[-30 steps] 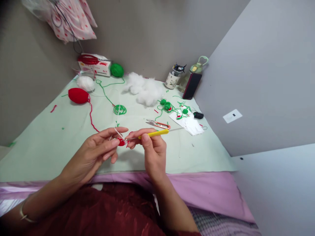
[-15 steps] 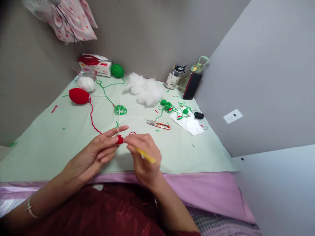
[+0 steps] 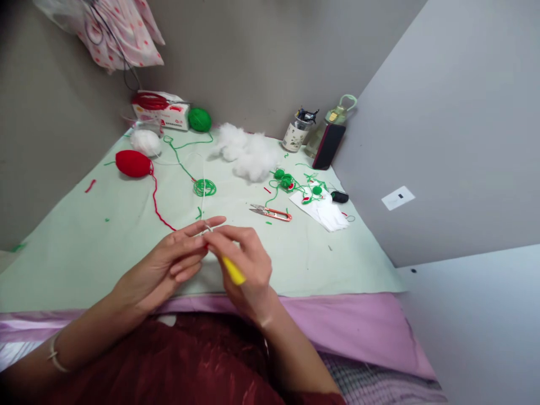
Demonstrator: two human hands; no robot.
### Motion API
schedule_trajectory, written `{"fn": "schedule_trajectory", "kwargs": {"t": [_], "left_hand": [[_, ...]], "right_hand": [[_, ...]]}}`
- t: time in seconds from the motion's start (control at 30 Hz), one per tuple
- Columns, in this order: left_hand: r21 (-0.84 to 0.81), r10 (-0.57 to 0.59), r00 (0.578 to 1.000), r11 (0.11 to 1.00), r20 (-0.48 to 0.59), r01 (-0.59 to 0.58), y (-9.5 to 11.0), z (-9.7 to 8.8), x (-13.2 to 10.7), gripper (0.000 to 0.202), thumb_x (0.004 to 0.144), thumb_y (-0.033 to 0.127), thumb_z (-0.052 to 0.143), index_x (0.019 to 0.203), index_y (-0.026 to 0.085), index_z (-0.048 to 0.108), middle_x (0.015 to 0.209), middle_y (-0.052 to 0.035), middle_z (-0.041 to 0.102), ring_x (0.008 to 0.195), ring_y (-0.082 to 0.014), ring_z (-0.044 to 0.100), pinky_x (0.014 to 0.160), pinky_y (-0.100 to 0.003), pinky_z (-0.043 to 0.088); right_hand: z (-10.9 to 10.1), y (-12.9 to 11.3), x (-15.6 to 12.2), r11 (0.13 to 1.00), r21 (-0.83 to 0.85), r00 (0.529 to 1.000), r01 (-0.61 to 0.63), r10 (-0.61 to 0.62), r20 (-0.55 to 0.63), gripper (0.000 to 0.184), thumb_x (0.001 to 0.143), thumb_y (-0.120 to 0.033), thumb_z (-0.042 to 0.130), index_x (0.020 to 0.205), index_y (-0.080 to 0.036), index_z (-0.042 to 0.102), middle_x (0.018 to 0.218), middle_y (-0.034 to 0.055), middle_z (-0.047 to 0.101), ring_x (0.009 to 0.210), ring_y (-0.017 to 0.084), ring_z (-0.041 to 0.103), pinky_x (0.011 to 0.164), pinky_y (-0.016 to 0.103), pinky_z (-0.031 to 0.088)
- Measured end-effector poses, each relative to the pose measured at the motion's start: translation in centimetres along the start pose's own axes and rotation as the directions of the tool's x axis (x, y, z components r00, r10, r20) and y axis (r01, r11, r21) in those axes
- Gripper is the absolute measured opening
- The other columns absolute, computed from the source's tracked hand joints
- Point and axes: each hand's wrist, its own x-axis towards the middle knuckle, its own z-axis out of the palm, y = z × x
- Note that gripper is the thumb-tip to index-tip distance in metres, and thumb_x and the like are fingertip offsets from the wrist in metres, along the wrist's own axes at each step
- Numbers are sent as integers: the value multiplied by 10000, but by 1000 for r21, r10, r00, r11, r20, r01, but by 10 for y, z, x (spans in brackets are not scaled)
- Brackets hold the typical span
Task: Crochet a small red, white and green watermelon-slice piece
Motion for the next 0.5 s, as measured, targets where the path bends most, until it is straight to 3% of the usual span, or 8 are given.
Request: {"fn": "schedule_trajectory", "kwargs": {"t": [0.07, 0.13, 0.27, 0.33, 0.5], "left_hand": [[-36, -10, 1000, 999, -8, 10, 2, -1, 1, 299, 770, 199, 900, 1057, 130, 853, 586, 96, 436, 435, 10, 202, 369, -73, 343], [-21, 33, 999, 999, -20, -33, 3, -1, 0, 258, 767, 176, 893, 1022, 153, 861, 634, 76, 506, 437, 15, 242, 383, -76, 367], [110, 114, 993, 987, 17, -116, -1, 3, -2, 260, 806, 196, 873, 1063, 236, 857, 825, 23, 694, 467, 4, 387, 496, -132, 517], [145, 126, 991, 981, 35, -130, -2, 4, -3, 238, 828, 227, 863, 1066, 233, 857, 787, 25, 685, 493, -13, 417, 544, -152, 552], [164, 106, 993, 980, 45, -112, 1, 4, -4, 239, 824, 240, 863, 1062, 226, 858, 744, 36, 647, 508, -23, 394, 543, -161, 544]], "right_hand": [[-3, 0, 5, 966, 204, 984, -158, 171, -47, 246, 1015, -140, 608, 1091, -289, 788, 939, 29, 762, 790, 162, 701, 709, 323, 598], [-3, 0, 9, 876, 393, 950, -278, 311, -21, 218, 1033, -190, 598, 1030, -287, 793, 886, 8, 736, 699, 136, 656, 661, 306, 568], [-1, -1, 12, 828, 450, 939, -334, 332, 86, 144, 1000, -243, 675, 996, -282, 813, 928, 17, 763, 787, 153, 679, 739, 322, 573], [-1, 1, 11, 797, 475, 922, -373, 377, 91, 131, 999, -264, 683, 1001, -284, 812, 932, 14, 774, 779, 149, 685, 740, 317, 571], [-5, 6, 13, 616, 619, 853, -487, 487, 187, 197, 1047, -341, 603, 969, -250, 760, 876, 14, 781, 728, 147, 712, 675, 295, 582]]}}
